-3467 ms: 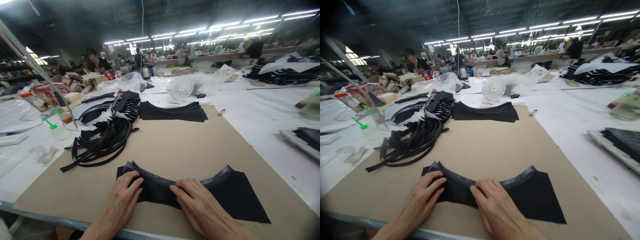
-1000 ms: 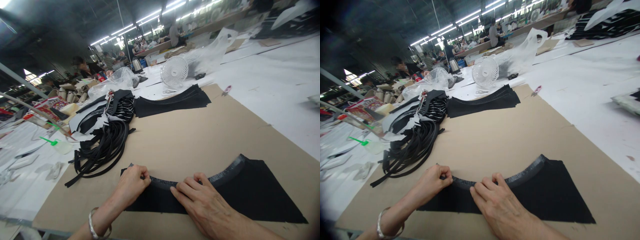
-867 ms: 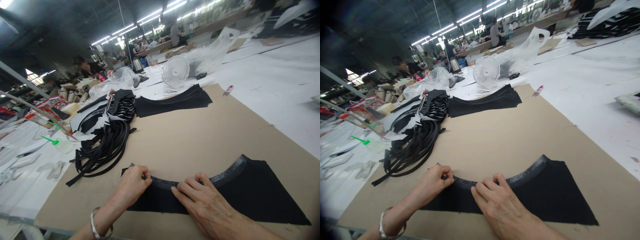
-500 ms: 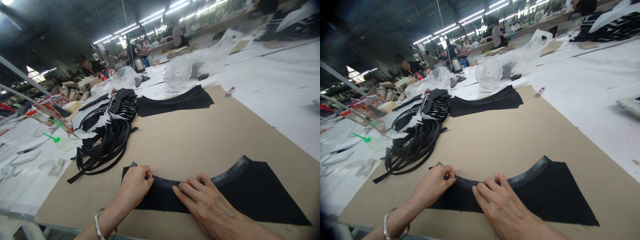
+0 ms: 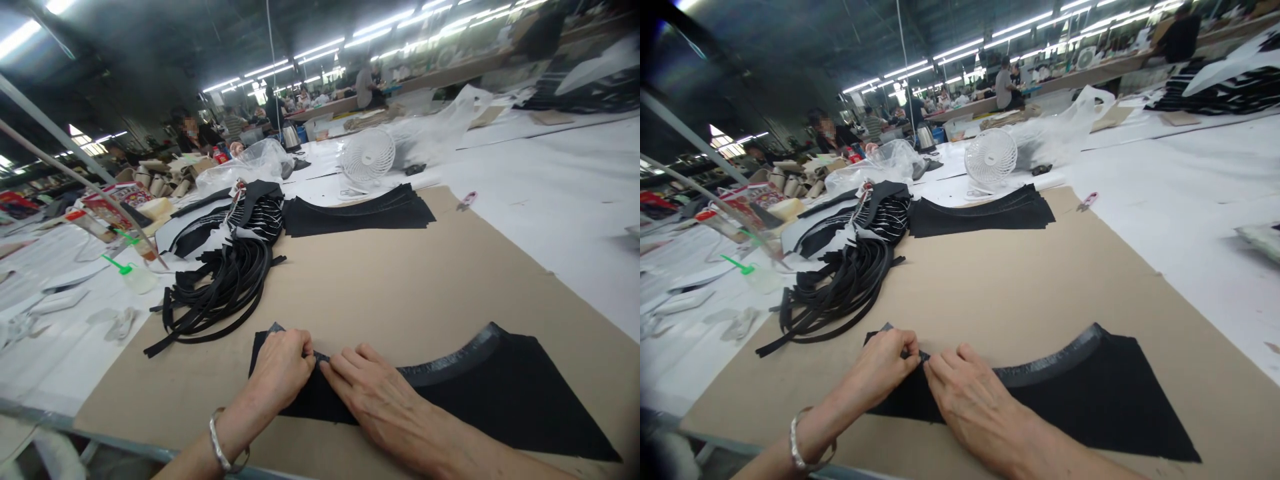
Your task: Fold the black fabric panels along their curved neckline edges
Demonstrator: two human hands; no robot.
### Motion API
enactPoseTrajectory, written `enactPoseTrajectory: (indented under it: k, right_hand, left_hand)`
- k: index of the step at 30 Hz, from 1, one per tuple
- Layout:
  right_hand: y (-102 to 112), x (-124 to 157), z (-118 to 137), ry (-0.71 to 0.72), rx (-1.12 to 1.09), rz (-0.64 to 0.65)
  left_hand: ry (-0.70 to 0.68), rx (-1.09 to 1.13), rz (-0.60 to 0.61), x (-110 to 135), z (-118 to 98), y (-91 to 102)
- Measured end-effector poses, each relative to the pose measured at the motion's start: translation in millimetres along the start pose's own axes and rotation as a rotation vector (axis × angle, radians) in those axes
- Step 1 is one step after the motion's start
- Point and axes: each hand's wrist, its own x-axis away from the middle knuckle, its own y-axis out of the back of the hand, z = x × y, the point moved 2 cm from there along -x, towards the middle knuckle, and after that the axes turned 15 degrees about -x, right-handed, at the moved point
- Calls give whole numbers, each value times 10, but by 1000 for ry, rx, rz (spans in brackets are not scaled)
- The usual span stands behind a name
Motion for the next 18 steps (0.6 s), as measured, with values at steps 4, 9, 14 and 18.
enactPoseTrajectory:
  k: [4, 9, 14, 18]
  right_hand:
    - [-85, -36, -32, 54, 60, 39]
    - [-69, -85, -30, 92, 118, 53]
    - [-38, -82, -29, 74, 78, 47]
    - [-34, -65, -42, 69, 55, 37]
  left_hand:
    - [5, 61, 5, -11, 117, 35]
    - [22, 164, 25, -35, 459, 60]
    - [40, 263, 83, -132, 710, -28]
    - [73, 314, 90, -197, 742, -59]
